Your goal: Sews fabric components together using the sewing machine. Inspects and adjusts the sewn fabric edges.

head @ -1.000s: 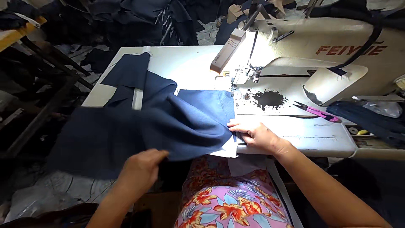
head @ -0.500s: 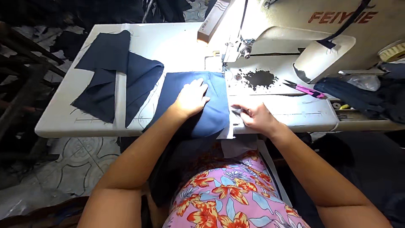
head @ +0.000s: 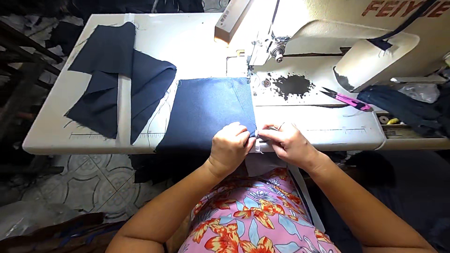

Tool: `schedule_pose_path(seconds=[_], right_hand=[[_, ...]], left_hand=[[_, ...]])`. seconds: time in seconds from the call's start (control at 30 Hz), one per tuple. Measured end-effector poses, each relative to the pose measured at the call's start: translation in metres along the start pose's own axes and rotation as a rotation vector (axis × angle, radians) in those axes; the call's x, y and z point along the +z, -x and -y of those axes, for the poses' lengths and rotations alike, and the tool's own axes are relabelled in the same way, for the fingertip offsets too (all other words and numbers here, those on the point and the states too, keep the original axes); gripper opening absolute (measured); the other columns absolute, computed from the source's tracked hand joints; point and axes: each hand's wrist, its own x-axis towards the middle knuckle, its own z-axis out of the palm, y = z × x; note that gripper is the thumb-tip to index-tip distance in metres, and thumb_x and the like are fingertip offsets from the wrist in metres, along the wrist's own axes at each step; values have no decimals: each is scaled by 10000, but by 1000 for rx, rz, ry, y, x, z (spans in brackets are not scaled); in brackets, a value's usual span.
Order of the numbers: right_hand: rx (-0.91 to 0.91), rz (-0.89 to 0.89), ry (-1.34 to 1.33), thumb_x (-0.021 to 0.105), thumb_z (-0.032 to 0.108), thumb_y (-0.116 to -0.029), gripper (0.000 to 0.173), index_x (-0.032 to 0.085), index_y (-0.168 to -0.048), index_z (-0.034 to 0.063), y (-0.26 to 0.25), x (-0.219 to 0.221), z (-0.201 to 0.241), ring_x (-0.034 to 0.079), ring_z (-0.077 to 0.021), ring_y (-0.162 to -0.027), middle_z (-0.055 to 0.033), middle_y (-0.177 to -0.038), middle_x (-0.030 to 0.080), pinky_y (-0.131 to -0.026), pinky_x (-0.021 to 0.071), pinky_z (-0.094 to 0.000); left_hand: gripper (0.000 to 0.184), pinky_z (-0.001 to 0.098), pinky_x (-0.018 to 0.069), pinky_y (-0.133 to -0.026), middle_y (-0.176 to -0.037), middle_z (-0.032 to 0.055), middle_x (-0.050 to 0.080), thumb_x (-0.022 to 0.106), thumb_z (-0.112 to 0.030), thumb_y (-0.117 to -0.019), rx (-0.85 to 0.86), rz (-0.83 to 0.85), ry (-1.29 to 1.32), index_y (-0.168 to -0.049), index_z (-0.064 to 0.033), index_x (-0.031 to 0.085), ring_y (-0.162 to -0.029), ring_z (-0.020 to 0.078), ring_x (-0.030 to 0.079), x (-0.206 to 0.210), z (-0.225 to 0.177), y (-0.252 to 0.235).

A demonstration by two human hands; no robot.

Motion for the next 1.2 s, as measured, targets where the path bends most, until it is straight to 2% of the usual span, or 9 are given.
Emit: schedule_pose_path(seconds=[0.07, 0.17, 0.23, 0.33, 0.43, 0.47, 0.6, 0.97, 1.2], right_hand=[[-20, 2, 3, 548, 51, -830, 361, 804, -1080, 98, -2, -1, -1, 655, -351, -1074, -153, -1156, 709, -965, 480, -560], [-71, 56, 31, 567, 53, -817, 303, 801, -1002, 105, -10, -7, -1, 584, -376, -1285, -111, -1303, 697, -1064, 423, -580], [-94, 107, 52, 585, 25, -790, 258, 776, -954, 81, -14, -8, -2, 582, -367, -1302, -78, -1312, 702, -1051, 435, -590], [-107, 108, 51, 565, 33, -824, 334, 742, -1106, 57, -17, -7, -6, 604, -328, -1267, -76, -1236, 724, -1030, 462, -542], [-142, 111, 94, 534, 60, -866, 383, 741, -1186, 87, -19, -7, -8, 623, -310, -1240, -62, -1221, 732, -997, 482, -533], [-156, 114, 101, 532, 67, -875, 363, 765, -1150, 104, -19, -7, -9, 631, -312, -1240, -52, -1238, 735, -980, 488, -540], [-151, 113, 81, 527, 70, -883, 356, 789, -1112, 146, -20, -7, -14, 639, -290, -1226, 0, -1231, 743, -928, 507, -530], [-162, 139, 30, 519, 28, -871, 368, 788, -1110, 106, -47, -11, -43, 655, -274, -1195, -47, -1228, 737, -1010, 466, -545], [-149, 181, -21, 459, 49, -905, 413, 777, -1165, 92, -75, -13, -73, 641, -292, -1216, -82, -1250, 730, -1068, 407, -554]], left_hand=[[122, 389, 610, -865, -905, 108, 777, 720, -115, -852, 6, -26, 19, -777, -38, 777, -938, 267, 762, 1, 1, -2], [143, 332, 608, -786, -869, 95, 766, 695, -94, -866, 1, -27, 84, -758, -38, 770, -885, 211, 753, -2, 2, -7], [164, 328, 604, -774, -880, 93, 762, 671, -100, -890, 1, 25, 125, -777, -35, 770, -879, 201, 747, -6, 5, -13], [245, 415, 576, -946, -1067, 143, 754, 582, -152, -987, 18, 162, 128, -967, -8, 779, -1061, 271, 724, -13, 32, -34], [381, 559, 398, -1127, -1409, 200, 614, 482, -235, -1054, -9, 369, 18, -1253, 6, 698, -1348, 386, 550, -17, 72, -54], [374, 598, 382, -1126, -1418, 203, 608, 490, -226, -1047, 16, 392, 6, -1262, -1, 698, -1358, 407, 537, -18, 77, -56], [244, 662, 403, -1088, -1241, 95, 722, 570, -196, -997, 246, 336, 82, -1085, -89, 771, -1288, 320, 614, -22, 61, -41], [414, 795, 263, -1074, -1431, 51, 626, 438, -280, -1014, 205, 483, 99, -1328, -196, 696, -1424, 332, 491, -11, 76, -45], [445, 792, 204, -1107, -1493, 72, 570, 406, -305, -1042, 238, 565, 111, -1405, -199, 640, -1465, 345, 430, 1, 107, -77]])
